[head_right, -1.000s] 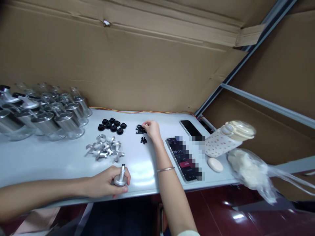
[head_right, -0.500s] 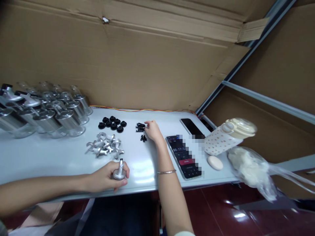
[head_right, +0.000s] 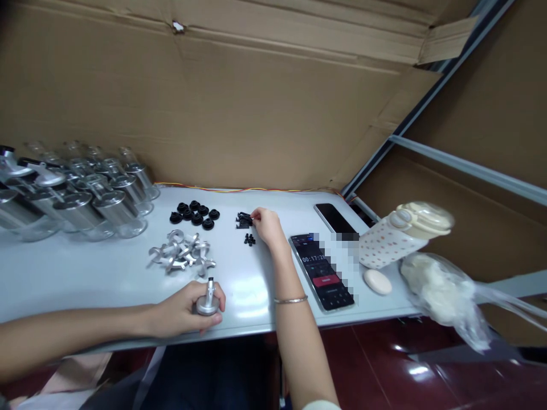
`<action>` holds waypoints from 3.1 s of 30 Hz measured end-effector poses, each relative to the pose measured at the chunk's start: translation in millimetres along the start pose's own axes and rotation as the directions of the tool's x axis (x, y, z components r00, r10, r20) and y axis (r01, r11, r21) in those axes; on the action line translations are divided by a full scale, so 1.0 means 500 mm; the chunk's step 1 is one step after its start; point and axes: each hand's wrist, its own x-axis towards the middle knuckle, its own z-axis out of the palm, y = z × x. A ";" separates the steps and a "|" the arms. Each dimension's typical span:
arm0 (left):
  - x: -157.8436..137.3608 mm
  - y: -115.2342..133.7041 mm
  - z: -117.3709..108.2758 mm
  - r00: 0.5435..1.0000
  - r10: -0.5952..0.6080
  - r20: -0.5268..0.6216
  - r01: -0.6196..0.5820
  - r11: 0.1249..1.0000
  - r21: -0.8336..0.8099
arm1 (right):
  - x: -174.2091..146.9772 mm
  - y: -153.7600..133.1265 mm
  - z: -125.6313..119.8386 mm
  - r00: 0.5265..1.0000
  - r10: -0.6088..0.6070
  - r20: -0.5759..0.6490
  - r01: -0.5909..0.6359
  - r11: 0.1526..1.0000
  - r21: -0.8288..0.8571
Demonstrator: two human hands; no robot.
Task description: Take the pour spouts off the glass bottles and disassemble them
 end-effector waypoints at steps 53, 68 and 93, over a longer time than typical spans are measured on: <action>0.007 -0.005 0.005 0.998 -0.028 -0.060 0.028 1.000 0.002 | -0.319 -0.155 -0.003 0.982 0.070 0.177 -0.187 0.535 0.824; 0.013 -0.012 0.005 0.982 0.174 0.066 -0.185 0.960 0.210 | -0.327 -0.143 0.047 0.942 -0.018 0.336 -0.336 0.011 0.942; 0.000 0.033 -0.005 0.992 -0.019 0.128 -0.011 0.974 0.225 | -0.276 -0.052 0.020 0.871 0.343 -0.351 -0.101 0.825 0.557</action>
